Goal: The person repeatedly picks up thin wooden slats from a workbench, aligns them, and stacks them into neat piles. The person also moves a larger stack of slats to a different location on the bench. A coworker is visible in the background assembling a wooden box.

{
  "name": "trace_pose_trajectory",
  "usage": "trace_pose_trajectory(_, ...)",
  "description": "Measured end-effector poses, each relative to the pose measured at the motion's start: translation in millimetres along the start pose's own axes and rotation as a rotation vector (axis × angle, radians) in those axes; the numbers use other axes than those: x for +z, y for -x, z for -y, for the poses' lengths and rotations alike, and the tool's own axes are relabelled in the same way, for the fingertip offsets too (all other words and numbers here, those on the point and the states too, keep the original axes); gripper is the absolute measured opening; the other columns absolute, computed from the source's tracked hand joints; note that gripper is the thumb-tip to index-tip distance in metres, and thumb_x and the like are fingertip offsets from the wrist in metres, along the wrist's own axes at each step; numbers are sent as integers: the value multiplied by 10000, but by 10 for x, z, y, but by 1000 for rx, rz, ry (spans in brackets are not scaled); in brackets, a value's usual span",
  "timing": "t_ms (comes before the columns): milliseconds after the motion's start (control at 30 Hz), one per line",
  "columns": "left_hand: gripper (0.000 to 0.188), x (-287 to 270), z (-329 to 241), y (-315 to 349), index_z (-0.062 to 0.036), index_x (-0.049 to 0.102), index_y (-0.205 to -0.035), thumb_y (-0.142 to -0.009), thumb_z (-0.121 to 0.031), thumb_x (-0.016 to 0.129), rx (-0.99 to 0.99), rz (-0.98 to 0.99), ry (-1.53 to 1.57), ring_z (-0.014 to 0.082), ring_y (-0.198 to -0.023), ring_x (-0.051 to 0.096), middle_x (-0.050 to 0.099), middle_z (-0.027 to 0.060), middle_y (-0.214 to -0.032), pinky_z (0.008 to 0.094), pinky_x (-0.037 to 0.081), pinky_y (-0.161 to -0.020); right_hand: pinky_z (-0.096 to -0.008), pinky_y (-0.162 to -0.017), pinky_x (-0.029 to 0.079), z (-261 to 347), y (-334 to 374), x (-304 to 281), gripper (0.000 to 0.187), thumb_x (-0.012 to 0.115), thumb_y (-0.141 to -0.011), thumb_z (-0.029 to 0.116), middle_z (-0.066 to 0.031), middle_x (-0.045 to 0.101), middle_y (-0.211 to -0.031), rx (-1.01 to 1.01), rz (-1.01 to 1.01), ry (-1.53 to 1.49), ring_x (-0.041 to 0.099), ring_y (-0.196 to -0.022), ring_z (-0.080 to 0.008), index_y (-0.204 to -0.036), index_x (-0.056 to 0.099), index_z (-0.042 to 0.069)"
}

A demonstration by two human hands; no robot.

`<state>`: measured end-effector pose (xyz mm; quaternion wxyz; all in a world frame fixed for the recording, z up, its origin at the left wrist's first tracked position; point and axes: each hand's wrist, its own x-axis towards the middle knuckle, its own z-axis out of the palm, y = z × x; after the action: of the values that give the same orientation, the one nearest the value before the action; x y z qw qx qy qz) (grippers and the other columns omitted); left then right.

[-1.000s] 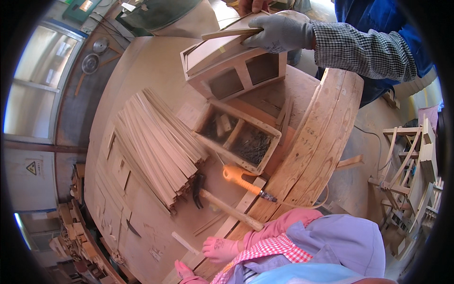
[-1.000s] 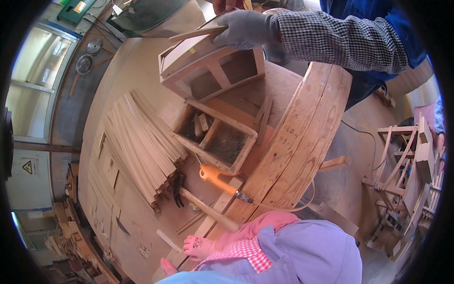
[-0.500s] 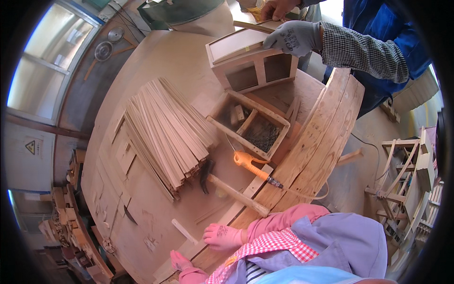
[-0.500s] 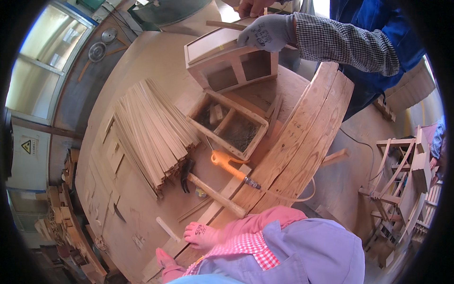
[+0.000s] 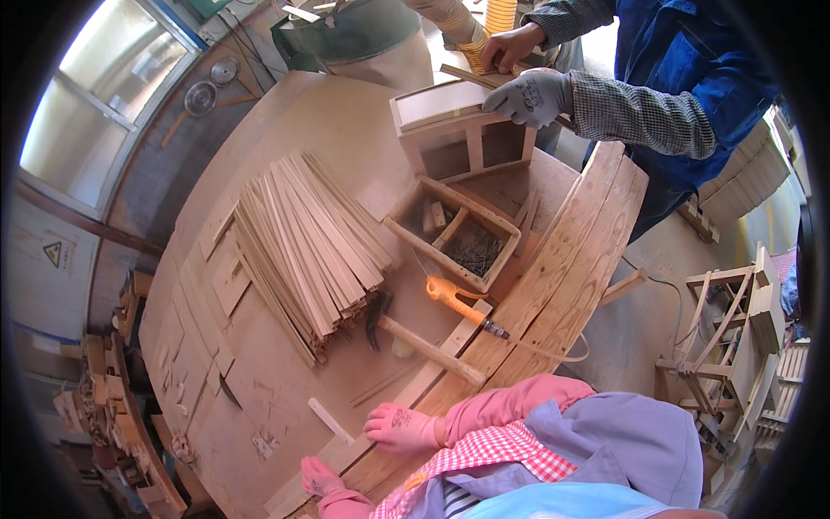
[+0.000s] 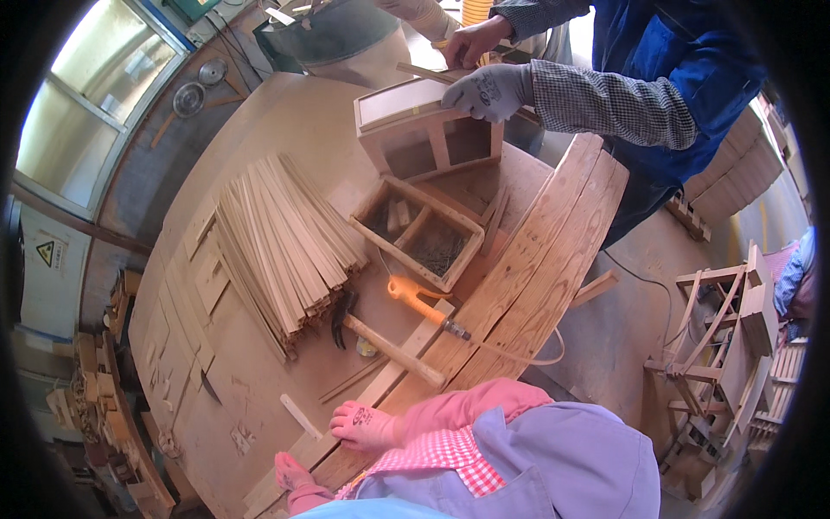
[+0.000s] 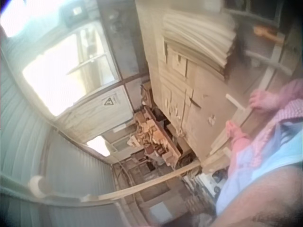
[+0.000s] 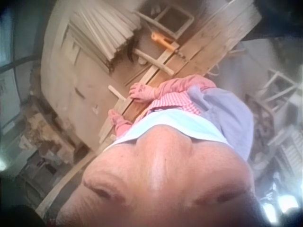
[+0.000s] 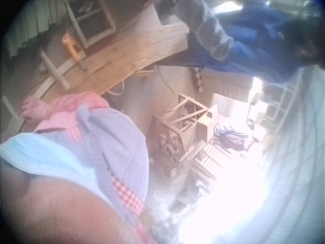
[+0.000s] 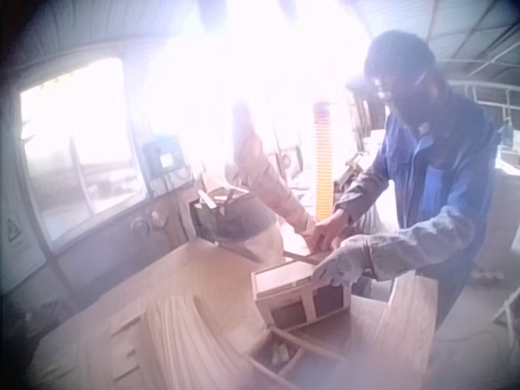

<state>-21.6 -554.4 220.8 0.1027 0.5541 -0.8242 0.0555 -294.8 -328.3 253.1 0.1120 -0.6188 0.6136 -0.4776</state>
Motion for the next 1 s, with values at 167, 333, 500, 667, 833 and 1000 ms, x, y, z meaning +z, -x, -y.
trace_pose_trajectory(167, 282, 76, 47, 22, -113, 675, -1201, -990, -292, 619, 70, -88, -59, 296, -1129, 623, 698, 79, -1230, 437, 395, -1021, -436, -995, 445, 0, 10, 31, 225, 701, -816, 217, -96, 641, -1133, -1, -35, -8, 555, -1139, -312, -981, 629, 81)
trace_pose_trajectory(333, 284, 51, 75, -2, -107, 670, -1207, -994, -286, 613, 56, -37, -64, 297, -1129, 618, 700, 81, -1215, 439, 397, -1016, -451, -1040, 429, -19, 17, 50, 252, 708, -810, 222, -103, 632, -1162, -18, -70, -19, 539, -1186, -325, -1000, 634, 73)
trace_pose_trajectory(500, 276, -13, 48, 7, -107, 669, -1214, -996, -266, 610, 45, -14, -44, 290, -1136, 613, 697, 74, -1214, 435, 391, -1018, -444, -1025, 430, -3, 17, 41, 250, 713, -791, 223, -95, 632, -1162, -10, -41, 8, 538, -1176, -316, -976, 634, 74)
trace_pose_trajectory(667, 268, -5, 39, 22, -125, 663, -1227, -997, -253, 609, 68, -31, -71, 291, -1136, 615, 689, 67, -1232, 438, 395, -1008, -437, -1011, 444, 10, 5, 2, 269, 706, -793, 205, -101, 635, -1162, 0, -17, -3, 548, -1167, -311, -1011, 638, 63)
trace_pose_trajectory(833, 286, -37, 32, 14, -119, 654, -1241, -1004, -268, 595, 56, 6, -59, 306, -1149, 619, 685, 84, -1248, 444, 411, -1012, -433, -1002, 452, 12, 1, -21, 283, 701, -802, 196, -100, 636, -1175, 15, -12, -10, 552, -1174, -305, -1041, 636, 59)
trace_pose_trajectory(1000, 318, -54, 3, 24, -98, 648, -1249, -1013, -297, 575, 78, -3, -58, 340, -1124, 636, 695, 116, -1228, 460, 450, -992, -430, -999, 453, 23, -3, -30, 277, 702, -809, 201, -100, 635, -1186, 30, 9, -9, 552, -1180, -305, -1040, 634, 66)
